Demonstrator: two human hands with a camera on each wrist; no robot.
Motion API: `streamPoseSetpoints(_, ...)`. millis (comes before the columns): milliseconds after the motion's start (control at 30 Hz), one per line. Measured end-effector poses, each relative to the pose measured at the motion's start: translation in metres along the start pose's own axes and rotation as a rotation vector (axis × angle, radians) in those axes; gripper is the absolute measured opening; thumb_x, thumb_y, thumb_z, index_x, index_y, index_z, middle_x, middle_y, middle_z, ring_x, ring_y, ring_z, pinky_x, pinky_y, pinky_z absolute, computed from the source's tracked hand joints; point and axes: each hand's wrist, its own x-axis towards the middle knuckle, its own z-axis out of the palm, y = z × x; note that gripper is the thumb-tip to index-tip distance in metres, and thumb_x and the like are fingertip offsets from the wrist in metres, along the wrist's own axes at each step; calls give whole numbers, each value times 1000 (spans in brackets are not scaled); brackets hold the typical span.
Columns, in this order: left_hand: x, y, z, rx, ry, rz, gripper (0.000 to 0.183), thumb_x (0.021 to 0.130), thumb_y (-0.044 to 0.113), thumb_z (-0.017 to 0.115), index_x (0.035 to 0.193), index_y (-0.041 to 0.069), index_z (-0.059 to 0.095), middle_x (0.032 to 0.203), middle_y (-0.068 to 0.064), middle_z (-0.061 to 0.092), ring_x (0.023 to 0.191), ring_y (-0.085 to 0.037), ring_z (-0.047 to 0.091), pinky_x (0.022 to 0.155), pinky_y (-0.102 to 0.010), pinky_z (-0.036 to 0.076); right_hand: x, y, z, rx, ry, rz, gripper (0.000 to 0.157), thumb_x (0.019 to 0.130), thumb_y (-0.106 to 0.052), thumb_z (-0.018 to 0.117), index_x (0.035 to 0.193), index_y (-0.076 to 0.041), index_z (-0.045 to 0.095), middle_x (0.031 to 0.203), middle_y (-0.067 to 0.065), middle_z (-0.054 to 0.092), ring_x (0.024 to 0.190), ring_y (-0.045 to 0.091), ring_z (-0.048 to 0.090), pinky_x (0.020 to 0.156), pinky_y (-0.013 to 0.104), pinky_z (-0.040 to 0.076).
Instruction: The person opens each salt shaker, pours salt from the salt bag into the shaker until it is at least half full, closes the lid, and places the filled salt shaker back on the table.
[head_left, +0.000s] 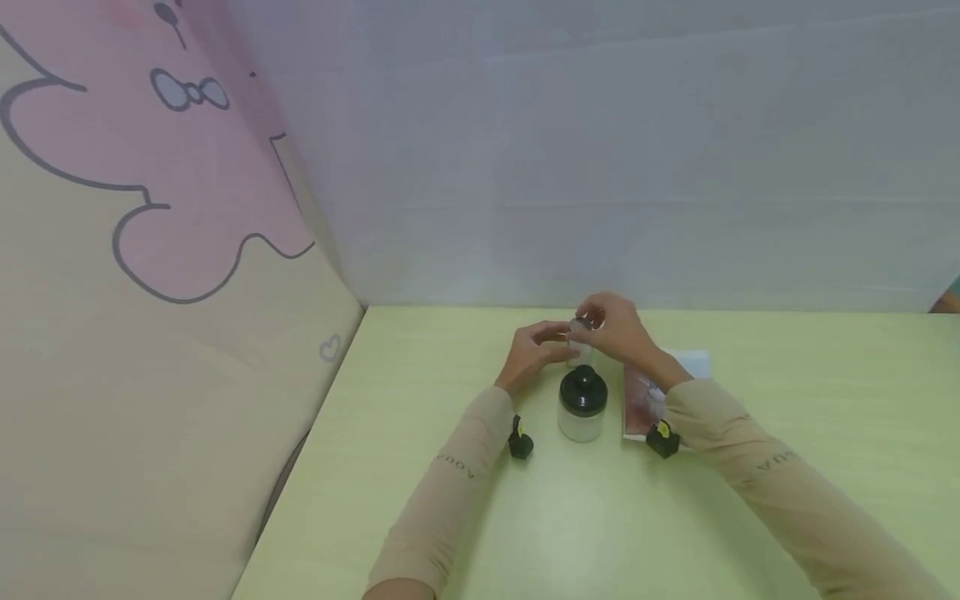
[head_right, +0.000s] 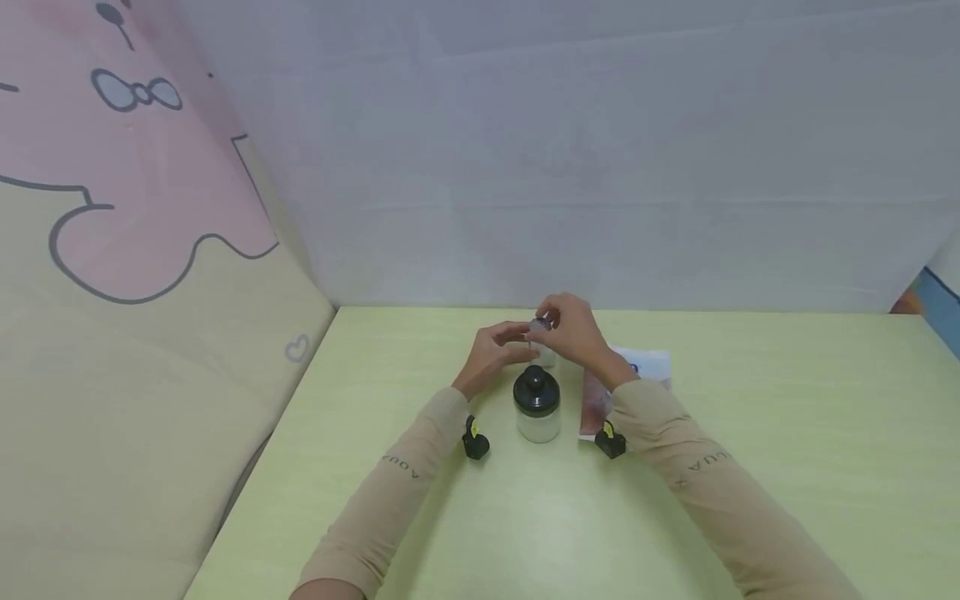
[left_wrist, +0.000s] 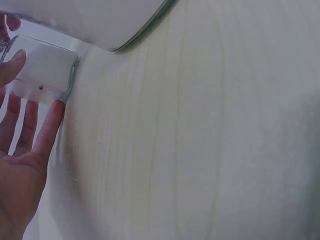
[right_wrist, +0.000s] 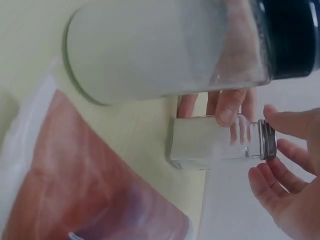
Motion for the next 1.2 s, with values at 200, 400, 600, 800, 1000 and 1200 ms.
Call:
streamPoseSetpoints(200, 0, 0, -4, -19, 12, 15, 43, 71, 26, 82, 112, 23, 69, 110, 7, 67, 102, -12, 61, 89, -31, 50, 1, -1, 3, 93, -39, -30, 29, 78, 4, 70, 107, 4, 64, 106, 19, 64, 99, 33, 59, 83, 47, 53)
streamPoseSetpoints(400, 1, -3, -2, -35, -11, 23, 43, 71, 27, 82, 112, 22, 69, 109, 6, 67, 102, -12, 61, 89, -30, 50, 0, -4, 4, 29, 20, -11, 26, 76, -5, 76, 98, 4, 65, 92, 16, 65, 86, 30, 59, 75, 43, 52)
streamPoseSetpoints(600, 1, -1, 0, -27, -5, 31, 43, 72, 24, 81, 113, 20, 69, 108, 5, 68, 101, -13, 62, 89, -31, 50, -2, -2, 5, 70, 9, -67, 27, 74, 7, 71, 100, 5, 65, 96, 18, 66, 88, 32, 62, 79, 46, 54)
streamPoseSetpoints(800, -2, -1, 2, -41, -7, -2, 43, 72, 25, 81, 113, 22, 68, 108, 5, 68, 101, -14, 62, 87, -32, 52, -1, -4, 9, -1, 9, -59, 24, 75, 6, 72, 98, 5, 65, 92, 17, 67, 84, 30, 62, 75, 44, 55)
streamPoseSetpoints(1000, 0, 0, 2, -66, -3, 0, 41, 72, 20, 81, 111, 21, 69, 108, 4, 68, 98, -14, 63, 80, -33, 55, -2, -2, 4, 26, -38, -64, 24, 76, 10, 70, 100, 7, 65, 94, 19, 67, 89, 32, 64, 80, 43, 55)
streamPoseSetpoints(1200, 3, 0, 1, -90, -2, -9, 41, 72, 16, 79, 112, 18, 69, 108, 3, 68, 99, -16, 63, 80, -33, 56, -1, 1, 8, 50, 24, -46, 21, 75, 8, 73, 94, 5, 66, 91, 18, 68, 88, 32, 65, 80, 42, 56)
